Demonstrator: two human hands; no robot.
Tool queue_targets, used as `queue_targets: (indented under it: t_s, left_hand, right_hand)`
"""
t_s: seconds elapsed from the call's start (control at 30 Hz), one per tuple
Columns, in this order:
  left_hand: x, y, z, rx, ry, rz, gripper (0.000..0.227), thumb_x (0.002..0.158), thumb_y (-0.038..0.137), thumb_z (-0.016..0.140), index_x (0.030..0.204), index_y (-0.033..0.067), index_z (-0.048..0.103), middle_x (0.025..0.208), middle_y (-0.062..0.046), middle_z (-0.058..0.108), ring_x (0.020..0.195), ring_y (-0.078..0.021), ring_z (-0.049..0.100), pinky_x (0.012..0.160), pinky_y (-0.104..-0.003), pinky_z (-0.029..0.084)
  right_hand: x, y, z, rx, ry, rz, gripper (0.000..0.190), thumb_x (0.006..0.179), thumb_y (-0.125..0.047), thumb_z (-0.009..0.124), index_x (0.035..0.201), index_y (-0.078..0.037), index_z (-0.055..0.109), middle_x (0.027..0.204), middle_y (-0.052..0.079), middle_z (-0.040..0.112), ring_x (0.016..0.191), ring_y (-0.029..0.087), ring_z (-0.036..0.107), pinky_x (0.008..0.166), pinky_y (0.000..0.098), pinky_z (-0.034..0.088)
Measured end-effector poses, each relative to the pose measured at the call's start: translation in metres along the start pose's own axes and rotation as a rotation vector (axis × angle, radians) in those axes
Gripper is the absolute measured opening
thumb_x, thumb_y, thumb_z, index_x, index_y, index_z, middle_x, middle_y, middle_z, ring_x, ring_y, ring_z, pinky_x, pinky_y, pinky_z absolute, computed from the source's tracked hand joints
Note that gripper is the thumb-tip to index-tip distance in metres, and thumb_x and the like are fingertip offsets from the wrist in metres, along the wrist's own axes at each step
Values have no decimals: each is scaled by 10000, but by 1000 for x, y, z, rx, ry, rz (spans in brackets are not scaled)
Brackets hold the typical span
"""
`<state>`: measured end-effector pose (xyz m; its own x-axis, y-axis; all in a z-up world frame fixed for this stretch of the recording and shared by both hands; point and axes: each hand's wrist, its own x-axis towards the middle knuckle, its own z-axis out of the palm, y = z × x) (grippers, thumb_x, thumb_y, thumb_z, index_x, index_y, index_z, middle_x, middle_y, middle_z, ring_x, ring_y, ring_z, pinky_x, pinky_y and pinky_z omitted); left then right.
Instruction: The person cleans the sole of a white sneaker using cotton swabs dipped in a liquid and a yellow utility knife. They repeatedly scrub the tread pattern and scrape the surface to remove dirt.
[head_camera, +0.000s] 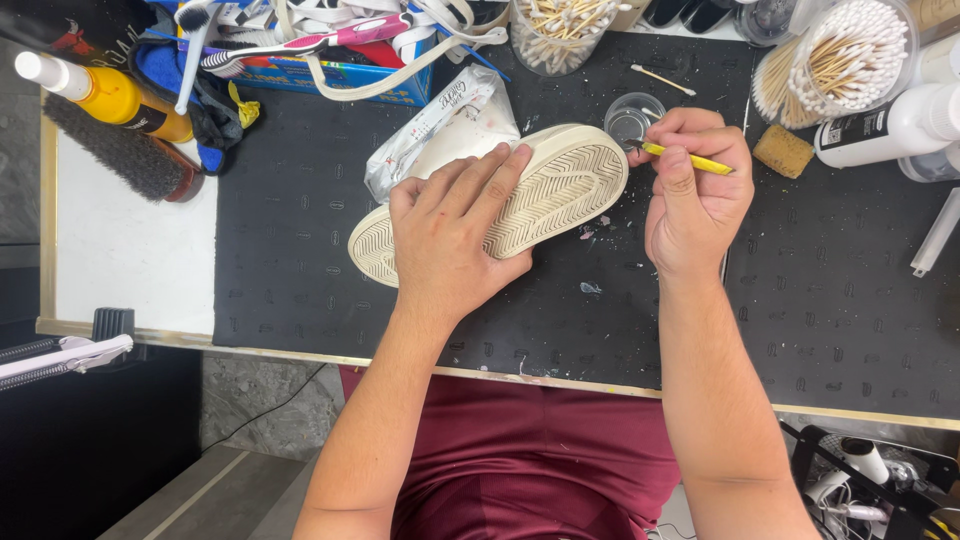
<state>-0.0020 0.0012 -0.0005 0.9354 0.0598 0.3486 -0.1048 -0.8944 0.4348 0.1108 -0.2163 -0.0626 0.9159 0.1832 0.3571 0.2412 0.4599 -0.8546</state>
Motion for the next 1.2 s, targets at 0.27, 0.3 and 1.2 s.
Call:
queue_targets:
  t_s: [0.27,0.3,1.2]
  left_hand:
    - [-1,1,0,4,-4,-8,956,613,364,868,1500,256,530,1449,26,609,1241,-218,595,1002,-446,369]
    - [-1,1,1,2,-4,-9,957,610,365,868,1499,255,531,1448,24,609,1240,-219,595,1002,-447,368]
    - [1,1,-4,-6,-21,-4,977,579,361,877,1492,261,545,1444,37,615,1235,-220,611,1009,-451,374]
  right_hand:
    - [0,0,0,5,-10,6,118,1142,-73,643,1188,-24,545,1193,163,619,1018,190,628,939,360,553]
    - [0,0,0,6,-13,5,119,1144,-69,640,1194,-27,542,1198,163,619,1010,191,628,926,354,538]
    - [-3,-6,-5,75,48,44,227,1090,47,709,1181,-42,522,1126,166,671,1037,197,674,895,351,592]
